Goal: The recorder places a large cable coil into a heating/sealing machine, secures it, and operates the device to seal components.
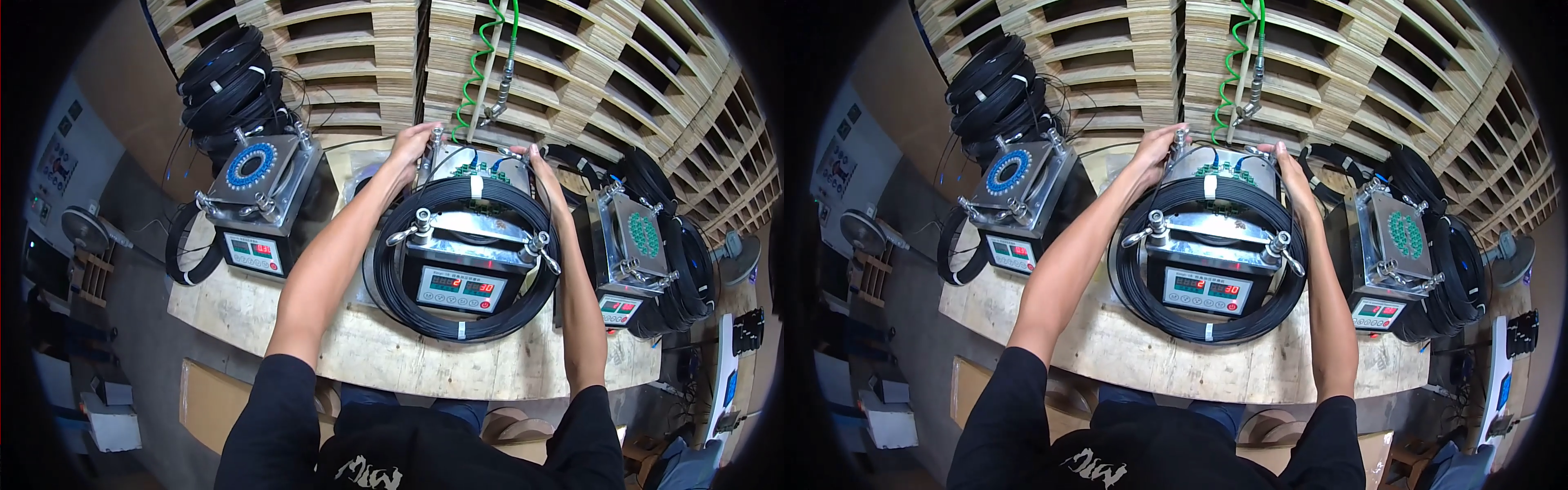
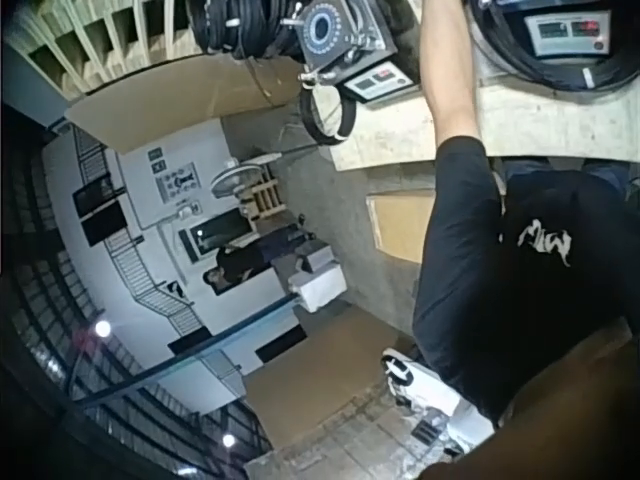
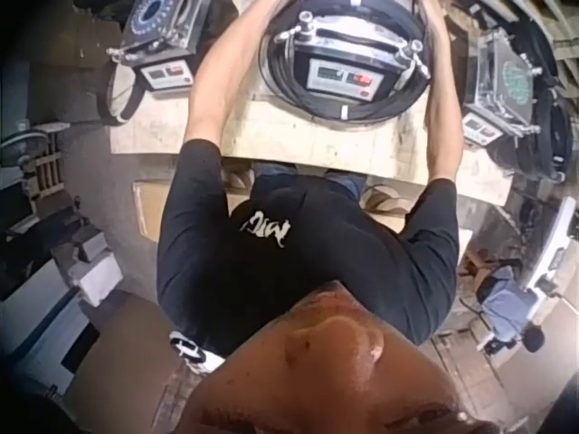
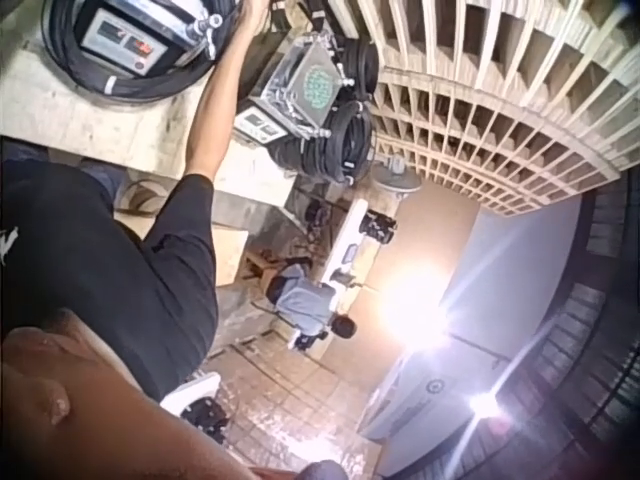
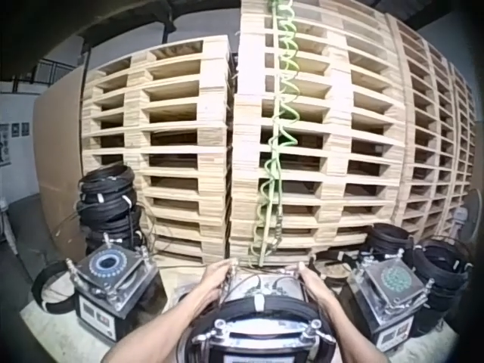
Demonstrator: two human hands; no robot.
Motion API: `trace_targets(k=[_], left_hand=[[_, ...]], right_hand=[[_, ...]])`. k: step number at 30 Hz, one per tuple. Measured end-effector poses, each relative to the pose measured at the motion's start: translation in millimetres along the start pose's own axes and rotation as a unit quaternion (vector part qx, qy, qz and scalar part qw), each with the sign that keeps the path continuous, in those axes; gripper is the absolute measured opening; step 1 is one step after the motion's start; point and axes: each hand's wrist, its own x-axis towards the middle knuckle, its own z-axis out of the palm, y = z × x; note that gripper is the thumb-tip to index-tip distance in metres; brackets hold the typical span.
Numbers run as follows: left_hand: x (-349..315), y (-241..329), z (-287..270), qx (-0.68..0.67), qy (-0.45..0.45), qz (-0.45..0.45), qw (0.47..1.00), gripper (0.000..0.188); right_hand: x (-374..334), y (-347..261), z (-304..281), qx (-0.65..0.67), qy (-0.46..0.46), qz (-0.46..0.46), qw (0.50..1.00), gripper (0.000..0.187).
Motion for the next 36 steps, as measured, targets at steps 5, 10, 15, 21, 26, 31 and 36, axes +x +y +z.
trace_targets(k=[5, 10, 15, 21, 26, 31, 36], left_hand=[[-6.6, 20.7, 17.0, 0.052, -0.115, -0.099, 0.987, 0.055], [-12.0, 30.4, 19.3, 0.121, -0.184, -0.111, 0.969, 0.069], [-17.4, 40.2, 6.2, 0.134, -0.196, -0.083, 0.968, 0.056], [-49.2, 49.9, -8.1, 0.186, -0.038, 0.051, 0.981, 0.044], [-157.8, 44.4, -11.8, 0.238, 0.029, 0.275, 0.931, 0.029], [-245.2, 37.5, -34.8, 0.327, 0.057, 0.274, 0.902, 0.015], [-262.9, 25.2, -33.8, 0.38, 0.009, 0.308, 0.872, 0.025]], right_hand=[[-2.8, 0.5, -5.7, -0.003, 0.006, 0.014, 1.0, 0.065], [-3.7, 2.0, -8.6, -0.013, 0.01, -0.002, 1.0, 0.067], [-2.6, 5.0, -6.6, 0.001, 0.002, -0.005, 1.0, 0.067], [2.3, 8.8, -3.8, 0.012, -0.008, 0.003, 1.0, 0.064], [-21.6, 3.2, -33.5, -0.061, 0.049, -0.074, 0.994, 0.046], [-111.9, -27.8, -22.6, -0.085, 0.22, -0.162, 0.958, 0.024], [-200.7, -29.2, 13.9, -0.06, 0.208, -0.148, 0.965, 0.009]])
